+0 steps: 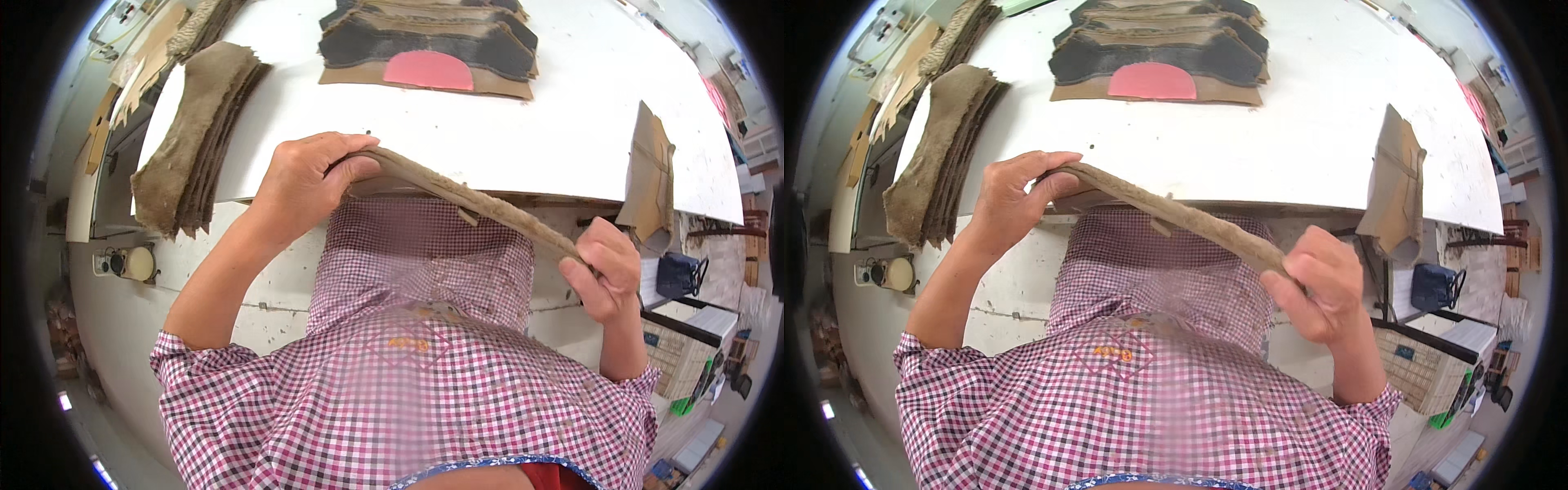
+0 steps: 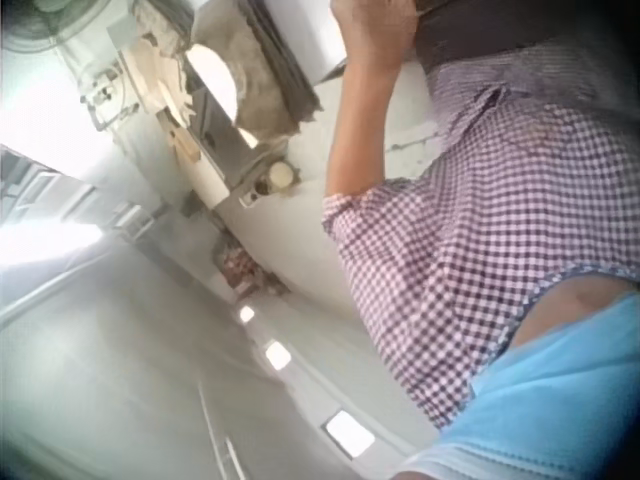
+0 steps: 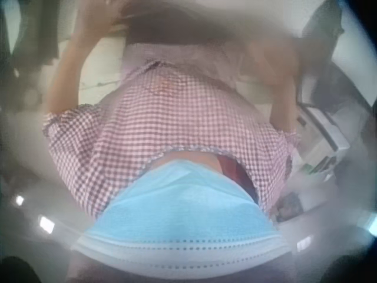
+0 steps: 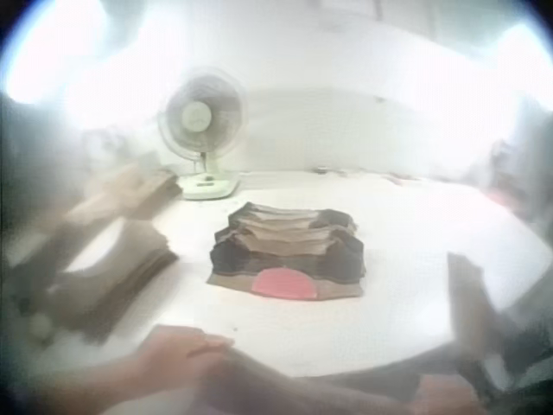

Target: The person repeatedly picks up brown leather shoe parts from a stack on a white table, turns them over to view both sides, and places them back on the stack. The person handles the parts one at a time and continues this cycle throughout the clip.

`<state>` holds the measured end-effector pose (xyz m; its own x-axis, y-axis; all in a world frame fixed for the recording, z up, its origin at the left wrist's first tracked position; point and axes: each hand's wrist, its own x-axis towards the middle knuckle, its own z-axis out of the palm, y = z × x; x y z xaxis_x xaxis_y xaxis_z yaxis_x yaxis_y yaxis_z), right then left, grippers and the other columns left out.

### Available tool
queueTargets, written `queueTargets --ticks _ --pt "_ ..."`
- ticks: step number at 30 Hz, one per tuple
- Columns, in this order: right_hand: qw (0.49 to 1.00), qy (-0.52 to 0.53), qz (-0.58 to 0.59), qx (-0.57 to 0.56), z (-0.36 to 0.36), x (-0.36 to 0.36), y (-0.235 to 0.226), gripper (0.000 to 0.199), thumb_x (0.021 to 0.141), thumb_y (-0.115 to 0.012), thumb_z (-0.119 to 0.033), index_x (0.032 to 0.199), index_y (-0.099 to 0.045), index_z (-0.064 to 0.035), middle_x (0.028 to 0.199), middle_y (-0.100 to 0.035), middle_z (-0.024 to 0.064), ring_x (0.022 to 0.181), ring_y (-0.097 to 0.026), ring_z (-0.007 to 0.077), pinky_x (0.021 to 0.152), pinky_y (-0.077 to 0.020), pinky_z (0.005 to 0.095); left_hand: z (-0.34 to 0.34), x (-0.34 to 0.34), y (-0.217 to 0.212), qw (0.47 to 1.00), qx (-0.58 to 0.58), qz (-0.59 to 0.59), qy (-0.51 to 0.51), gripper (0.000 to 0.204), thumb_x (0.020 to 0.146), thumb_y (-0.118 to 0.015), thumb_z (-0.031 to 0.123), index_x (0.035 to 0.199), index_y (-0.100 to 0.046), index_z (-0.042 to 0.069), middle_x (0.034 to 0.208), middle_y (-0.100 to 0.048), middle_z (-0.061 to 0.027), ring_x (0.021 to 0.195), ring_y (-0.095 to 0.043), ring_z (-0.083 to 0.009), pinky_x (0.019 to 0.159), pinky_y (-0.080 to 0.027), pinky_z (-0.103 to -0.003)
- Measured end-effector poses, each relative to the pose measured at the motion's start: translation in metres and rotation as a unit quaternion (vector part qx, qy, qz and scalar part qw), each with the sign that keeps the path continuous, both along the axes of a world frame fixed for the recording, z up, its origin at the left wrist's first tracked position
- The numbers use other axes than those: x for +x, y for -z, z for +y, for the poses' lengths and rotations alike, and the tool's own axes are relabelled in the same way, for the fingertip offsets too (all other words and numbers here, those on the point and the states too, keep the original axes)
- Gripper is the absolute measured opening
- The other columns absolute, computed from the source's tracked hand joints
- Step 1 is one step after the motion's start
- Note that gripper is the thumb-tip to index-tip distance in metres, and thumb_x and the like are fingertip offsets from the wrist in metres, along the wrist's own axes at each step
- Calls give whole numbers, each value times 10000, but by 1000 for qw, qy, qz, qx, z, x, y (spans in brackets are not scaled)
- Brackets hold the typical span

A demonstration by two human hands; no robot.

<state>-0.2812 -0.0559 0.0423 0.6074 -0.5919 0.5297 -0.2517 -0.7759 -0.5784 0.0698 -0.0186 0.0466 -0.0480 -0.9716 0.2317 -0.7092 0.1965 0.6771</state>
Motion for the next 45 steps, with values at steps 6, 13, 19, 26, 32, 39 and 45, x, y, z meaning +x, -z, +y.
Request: queueTargets --ticks 6,13,19,26,32,39,45 --pt "999 -12 -13 37 0 10 -16 202 628 -737 -40 615 -538 -11 586 -458 51 504 -406 164 440 -279 305 -4 20 -2 996 -76 -51 8 182 843 -685 17 1023 -705 2 934 -725 -132 794 -700 -181 690 -556 -282" --pt "990 -5 -67 127 2 31 -17 169 689 -687 -75 612 -546 -23 592 -486 41 497 -397 140 436 -278 292 -21 28 6 982 -125 -139 -22 284 903 -639 203 1125 -618 27 1165 -639 -158 1130 -583 -320 961 -472 -410" --pt "988 -17 15 -154 4 77 -51 229 604 -694 -14 572 -472 -64 558 -438 26 471 -411 169 414 -326 304 9 5 -3 949 40 283 -131 781 934 -513 554 1428 -330 -23 1430 -380 -254 1275 -468 -337 1003 -467 -420" --pt "956 -179 99 -212 24 156 -7 296 663 -770 -245 655 -533 -68 665 -501 46 591 -490 191 524 -380 303 -7 -19 -1 853 207 478 8 514 961 -575 321 1298 -455 -48 1245 -564 -153 1113 -571 -221 949 -489 -342" --pt "991 -105 24 -83 14 146 6 257 723 -783 -239 790 -614 -57 771 -600 78 685 -581 242 586 -453 360 -16 90 -32 951 101 214 -201 469 916 -620 218 1323 -479 32 1137 -630 -124 1043 -601 -219 947 -453 -329" --pt "997 -27 46 54 -9 121 29 120 796 -709 -68 725 -616 -41 628 -572 88 556 -559 243 515 -440 339 -30 293 -66 927 70 -76 -360 369 997 -485 326 1092 -656 14 937 -693 -113 838 -639 -194 773 -487 -343" --pt "986 8 36 165 -31 120 51 104 846 -672 -84 815 -643 11 710 -630 119 617 -601 264 578 -482 323 -33 310 13 822 122 -377 -410 405 964 -526 397 1270 -604 143 1209 -610 -194 1115 -574 -372 923 -460 -467"
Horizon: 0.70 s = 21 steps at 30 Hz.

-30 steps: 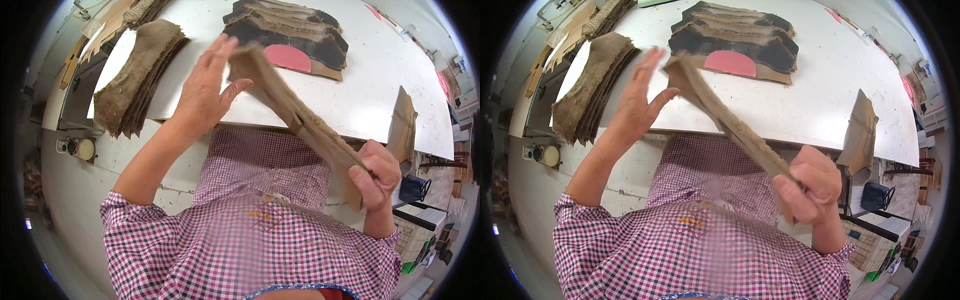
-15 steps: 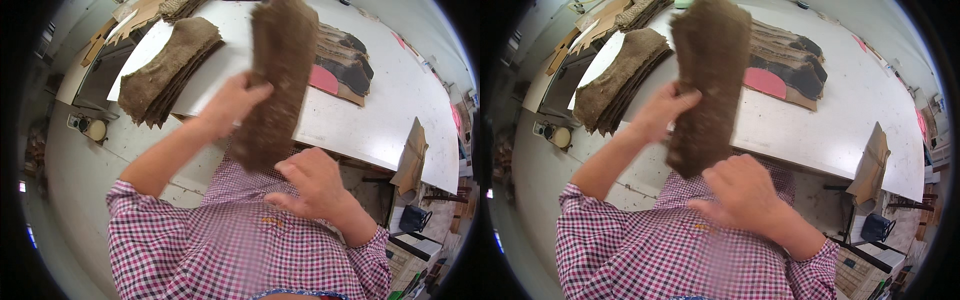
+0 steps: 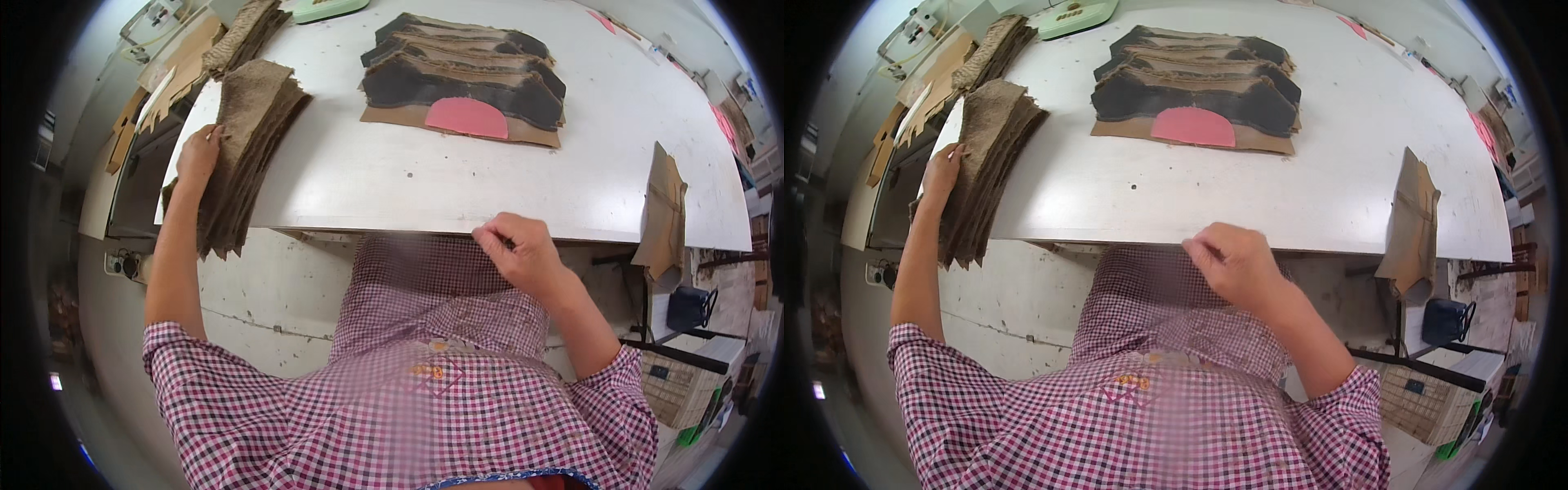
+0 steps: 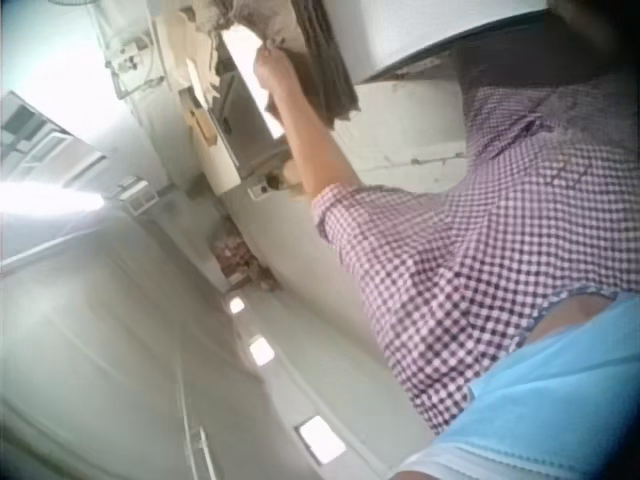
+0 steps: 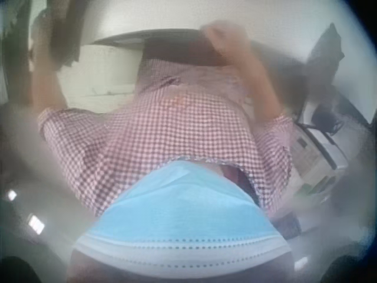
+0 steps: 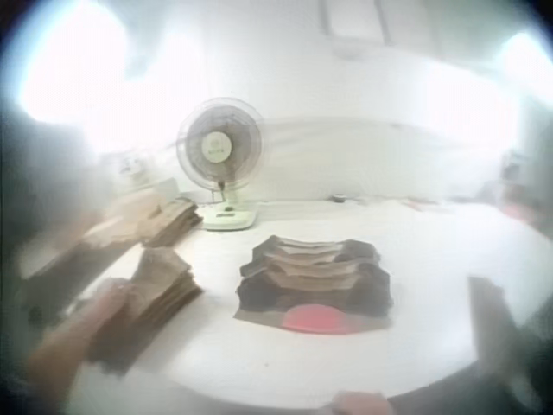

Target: The person repeatedly picks up brown leather shoe parts from a stack on a white table, turns them over to view both sides, and places them back on the stack. The person handles the parts one at a time and continues this cycle throughout the clip.

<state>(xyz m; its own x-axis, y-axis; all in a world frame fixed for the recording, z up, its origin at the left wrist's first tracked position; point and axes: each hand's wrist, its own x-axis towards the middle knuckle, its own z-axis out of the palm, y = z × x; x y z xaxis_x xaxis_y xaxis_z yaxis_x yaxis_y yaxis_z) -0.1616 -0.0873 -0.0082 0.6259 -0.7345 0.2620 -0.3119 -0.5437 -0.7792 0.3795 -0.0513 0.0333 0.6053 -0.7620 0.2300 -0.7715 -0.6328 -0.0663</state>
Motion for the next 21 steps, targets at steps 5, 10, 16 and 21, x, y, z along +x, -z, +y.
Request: queueTargets --ticks 5,10,16,21 --pt "995 81 -54 33 -43 -3 5 141 894 -626 -116 930 -664 15 805 -670 123 705 -620 175 661 -493 297 -47 -62 -27 962 -150 -52 221 443 926 -614 275 1332 -531 118 1303 -540 -164 1186 -527 -315 964 -445 -435" --pt "978 85 -164 95 -88 28 11 295 922 -614 -193 1136 -633 10 973 -670 95 884 -607 142 783 -474 271 -141 -174 12 882 -143 223 390 561 901 -657 298 1410 -467 158 1404 -471 -158 1295 -451 -288 1029 -406 -379" --pt "878 107 -302 356 -109 26 21 500 932 -606 -380 1234 -560 15 1081 -608 83 1020 -574 181 926 -455 307 -136 -261 30 818 -308 177 453 207 784 -708 49 930 -563 26 954 -628 -120 891 -588 -302 771 -487 -377" --pt "855 98 -311 404 -97 29 2 494 900 -627 -378 1163 -548 32 1104 -582 128 1018 -566 204 899 -461 337 -59 -348 32 734 -286 97 608 200 738 -613 -34 913 -591 60 822 -635 -114 747 -642 -299 631 -520 -396"
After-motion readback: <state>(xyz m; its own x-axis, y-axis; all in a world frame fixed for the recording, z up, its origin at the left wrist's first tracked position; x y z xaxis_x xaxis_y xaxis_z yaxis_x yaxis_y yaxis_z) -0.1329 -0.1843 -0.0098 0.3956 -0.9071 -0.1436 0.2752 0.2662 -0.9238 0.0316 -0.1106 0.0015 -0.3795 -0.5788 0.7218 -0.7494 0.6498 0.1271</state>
